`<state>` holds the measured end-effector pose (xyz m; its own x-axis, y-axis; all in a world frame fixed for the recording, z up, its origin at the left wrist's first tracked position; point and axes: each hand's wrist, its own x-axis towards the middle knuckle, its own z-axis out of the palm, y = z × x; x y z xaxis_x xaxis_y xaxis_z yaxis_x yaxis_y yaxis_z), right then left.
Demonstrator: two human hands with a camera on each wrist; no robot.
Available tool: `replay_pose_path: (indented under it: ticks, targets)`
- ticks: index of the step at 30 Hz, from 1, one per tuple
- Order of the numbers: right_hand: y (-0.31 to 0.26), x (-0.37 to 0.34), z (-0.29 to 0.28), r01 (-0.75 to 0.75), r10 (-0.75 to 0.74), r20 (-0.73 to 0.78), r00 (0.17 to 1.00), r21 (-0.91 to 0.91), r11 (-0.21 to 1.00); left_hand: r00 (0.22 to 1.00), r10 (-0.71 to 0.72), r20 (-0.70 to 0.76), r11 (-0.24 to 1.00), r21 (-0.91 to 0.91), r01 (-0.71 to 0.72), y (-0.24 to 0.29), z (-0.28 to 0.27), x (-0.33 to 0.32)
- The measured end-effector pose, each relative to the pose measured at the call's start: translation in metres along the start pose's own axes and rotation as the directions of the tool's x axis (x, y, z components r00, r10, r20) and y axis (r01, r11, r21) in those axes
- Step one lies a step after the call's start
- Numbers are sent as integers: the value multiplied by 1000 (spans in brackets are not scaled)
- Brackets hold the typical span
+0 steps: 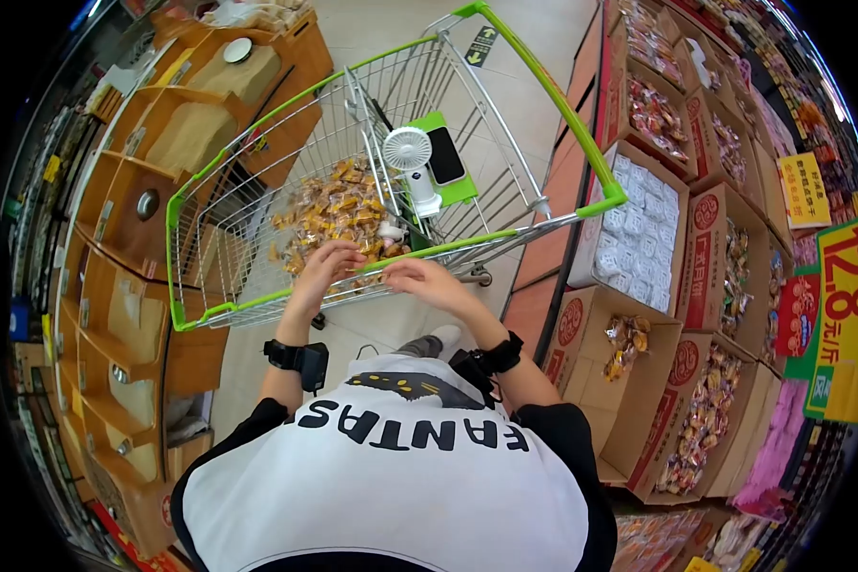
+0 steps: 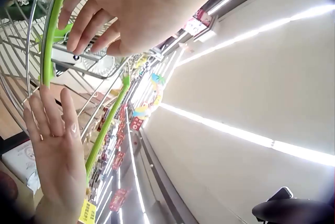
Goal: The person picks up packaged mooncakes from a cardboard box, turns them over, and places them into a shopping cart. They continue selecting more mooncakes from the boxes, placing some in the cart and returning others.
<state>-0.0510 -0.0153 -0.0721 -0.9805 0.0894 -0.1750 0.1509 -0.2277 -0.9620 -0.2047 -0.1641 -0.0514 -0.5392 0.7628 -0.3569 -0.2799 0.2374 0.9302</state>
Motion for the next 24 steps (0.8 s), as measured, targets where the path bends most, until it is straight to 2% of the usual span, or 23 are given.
replay_pose_path:
  ticks: [2,4,6,8,12,15,20,24]
  targets:
    - [-5,-15,-5,-46,50,-104,993,42,998,997,15,80,999,33,-17,6,14,6]
    - [-6,-29,-12,-53,60,-153,986,52,997,993,5,122,999,50,-12,13,28,10]
    - [-4,-40,-17,-56,68,-210,975,62,997,975,6,223,998,53,-18,9,39,22]
    - [0,-51,-23,-1,34,-288,957,116,993,957,-9,291,996,85,-17,9,53,31]
    - [5,-74,-32,81,-37,-379,925,99,992,905,-62,420,991,137,5,14,86,40]
    - [10,-92,-36,100,-39,-451,892,111,989,829,-78,553,988,155,-11,10,109,51]
    - [12,-125,-40,116,-42,-561,827,98,988,722,-130,680,976,214,-25,14,151,57]
    - [19,-149,-42,172,-73,-669,739,83,982,641,-157,751,972,232,-35,17,184,56]
